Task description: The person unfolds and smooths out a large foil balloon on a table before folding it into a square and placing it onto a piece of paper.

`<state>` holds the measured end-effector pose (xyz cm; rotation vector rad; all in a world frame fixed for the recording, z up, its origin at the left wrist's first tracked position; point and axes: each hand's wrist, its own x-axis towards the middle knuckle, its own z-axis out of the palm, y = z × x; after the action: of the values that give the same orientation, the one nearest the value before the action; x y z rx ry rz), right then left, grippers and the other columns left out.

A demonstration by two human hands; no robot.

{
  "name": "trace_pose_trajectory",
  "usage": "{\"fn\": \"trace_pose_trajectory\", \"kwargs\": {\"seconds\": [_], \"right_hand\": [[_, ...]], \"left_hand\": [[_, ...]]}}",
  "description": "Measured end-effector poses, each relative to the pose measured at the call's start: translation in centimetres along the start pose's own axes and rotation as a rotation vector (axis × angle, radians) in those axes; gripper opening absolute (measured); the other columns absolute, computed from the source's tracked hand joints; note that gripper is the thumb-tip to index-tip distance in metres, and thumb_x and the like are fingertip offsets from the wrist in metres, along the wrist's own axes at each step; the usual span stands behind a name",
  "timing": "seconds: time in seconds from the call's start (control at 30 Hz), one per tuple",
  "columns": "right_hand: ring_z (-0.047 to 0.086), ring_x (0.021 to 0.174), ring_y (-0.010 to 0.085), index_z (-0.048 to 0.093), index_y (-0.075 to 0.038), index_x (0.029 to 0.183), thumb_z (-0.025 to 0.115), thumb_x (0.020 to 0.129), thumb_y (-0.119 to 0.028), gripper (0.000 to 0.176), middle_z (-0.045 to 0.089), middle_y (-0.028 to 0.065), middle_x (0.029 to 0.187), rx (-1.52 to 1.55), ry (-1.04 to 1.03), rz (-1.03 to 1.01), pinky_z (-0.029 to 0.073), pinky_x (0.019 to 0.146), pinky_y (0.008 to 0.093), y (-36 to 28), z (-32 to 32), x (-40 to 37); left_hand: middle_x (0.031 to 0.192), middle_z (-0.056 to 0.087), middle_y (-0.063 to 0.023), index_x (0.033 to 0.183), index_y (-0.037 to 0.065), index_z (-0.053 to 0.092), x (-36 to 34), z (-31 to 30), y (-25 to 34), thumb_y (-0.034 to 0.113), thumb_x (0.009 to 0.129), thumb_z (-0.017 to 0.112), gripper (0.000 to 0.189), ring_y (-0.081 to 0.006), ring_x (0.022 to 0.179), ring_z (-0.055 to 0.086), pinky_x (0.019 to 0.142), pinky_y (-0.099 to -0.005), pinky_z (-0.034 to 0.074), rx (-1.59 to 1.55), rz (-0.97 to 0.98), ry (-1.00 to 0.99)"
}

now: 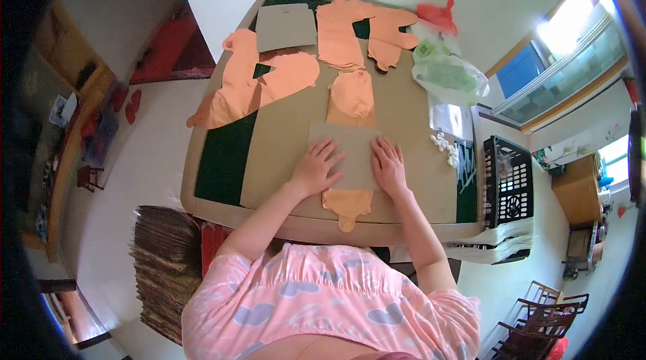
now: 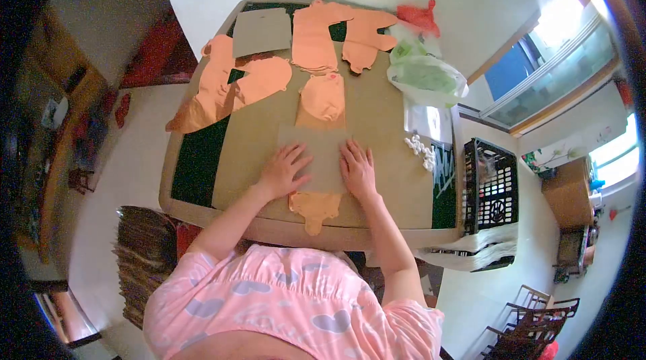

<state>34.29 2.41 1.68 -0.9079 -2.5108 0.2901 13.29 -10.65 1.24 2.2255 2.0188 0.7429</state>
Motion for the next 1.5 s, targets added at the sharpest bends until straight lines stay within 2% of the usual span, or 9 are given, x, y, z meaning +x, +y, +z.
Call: {"fn": "trace_pose_trajectory", "kwargs": {"seconds": [0.3,0.4,0.5,0.6,0.7,0.8,0.9,1.1,1.5], "right_hand": [[0.064,0.086,0.0345,0.064,-0.004,0.102,0.059,0.086,-0.033,0.033,0.068,0.0164,0.094,0.062,0.06,0.428,0.05,0.076,0.0436,3.9,2.9,11.4],[0.066,0.078,0.029,0.065,-0.001,0.097,0.061,0.085,-0.029,0.03,0.068,0.0135,0.083,0.212,-0.343,0.631,0.051,0.071,0.038,5.0,4.0,15.9],[0.063,0.078,0.0142,0.067,0.0,0.092,0.067,0.082,-0.019,0.022,0.067,0.0085,0.086,0.514,-0.185,0.717,0.048,0.069,0.0264,3.6,3.1,16.1],[0.061,0.076,0.0114,0.068,0.0,0.091,0.063,0.083,-0.01,0.013,0.067,0.0061,0.084,0.77,0.04,0.498,0.047,0.068,0.0268,1.4,0.4,13.2],[0.062,0.092,0.0144,0.067,0.0,0.093,0.057,0.082,-0.002,0.015,0.067,0.009,0.094,0.95,-0.001,0.459,0.048,0.081,0.0278,-0.9,-3.6,8.1],[0.059,0.102,0.0156,0.067,-0.001,0.1,0.056,0.084,-0.003,0.019,0.066,0.0113,0.104,0.913,-0.151,0.091,0.046,0.088,0.0302,4.3,-1.9,3.6],[0.056,0.11,0.0175,0.064,0.0,0.105,0.051,0.086,-0.001,0.024,0.063,0.0108,0.114,0.711,-0.079,0.244,0.043,0.094,0.0295,3.3,-2.1,4.1],[0.045,0.125,0.0347,0.062,-0.007,0.116,0.054,0.092,-0.015,0.027,0.051,0.0149,0.133,0.3,-0.137,-0.086,0.038,0.103,0.0452,0.1,1.1,6.7],[0.04,0.13,0.0315,0.051,-0.013,0.13,0.05,0.094,-0.021,0.037,0.047,0.0136,0.138,-0.009,-0.066,-0.197,0.03,0.109,0.0488,-0.9,2.4,3.9]], "left_hand": [[0.143,0.039,-0.0141,0.129,0.016,0.053,-0.3,0.1,0.0,0.043,0.084,0.06,0.053,-0.0328,0.135,0.032,0.111,-0.05,0.026,0.031,-0.012,-0.056],[0.142,0.04,-0.0147,0.129,0.015,0.054,-0.2,-0.1,0.1,0.042,0.083,0.06,0.053,-0.0327,0.135,0.032,0.11,-0.0498,0.026,0.023,-0.024,-0.077],[0.14,0.042,-0.0155,0.127,0.015,0.055,-0.4,0.4,-0.1,0.04,0.082,0.061,0.053,-0.0327,0.134,0.033,0.11,-0.0488,0.026,0.01,-0.031,-0.043],[0.139,0.042,-0.0163,0.128,0.014,0.055,-0.6,1.2,-0.2,0.041,0.081,0.062,0.054,-0.0337,0.133,0.034,0.11,-0.0492,0.027,-0.022,-0.021,-0.014],[0.14,0.041,-0.0168,0.13,0.013,0.052,-0.6,2.1,-0.8,0.041,0.081,0.062,0.057,-0.0349,0.133,0.034,0.109,-0.0496,0.027,-0.067,0.002,0.011],[0.141,0.04,-0.0171,0.133,0.011,0.05,-0.2,1.8,-0.8,0.04,0.08,0.062,0.061,-0.0359,0.134,0.031,0.11,-0.0497,0.026,-0.057,-0.03,-0.027],[0.142,0.039,-0.0171,0.135,0.007,0.046,0.0,1.1,-0.1,0.042,0.078,0.062,0.068,-0.036,0.136,0.028,0.113,-0.0478,0.022,0.008,-0.104,-0.135],[0.144,0.035,-0.0164,0.14,0.011,0.038,0.1,0.9,-0.1,0.043,0.08,0.062,0.073,-0.0407,0.134,0.028,0.115,-0.0495,0.02,0.048,-0.085,-0.153],[0.132,0.048,-0.0162,0.122,0.007,0.056,-0.3,0.7,-4.5,0.025,0.088,0.056,0.039,-0.0329,0.131,0.037,0.11,-0.0466,0.028,-0.038,-0.202,0.027]]}}
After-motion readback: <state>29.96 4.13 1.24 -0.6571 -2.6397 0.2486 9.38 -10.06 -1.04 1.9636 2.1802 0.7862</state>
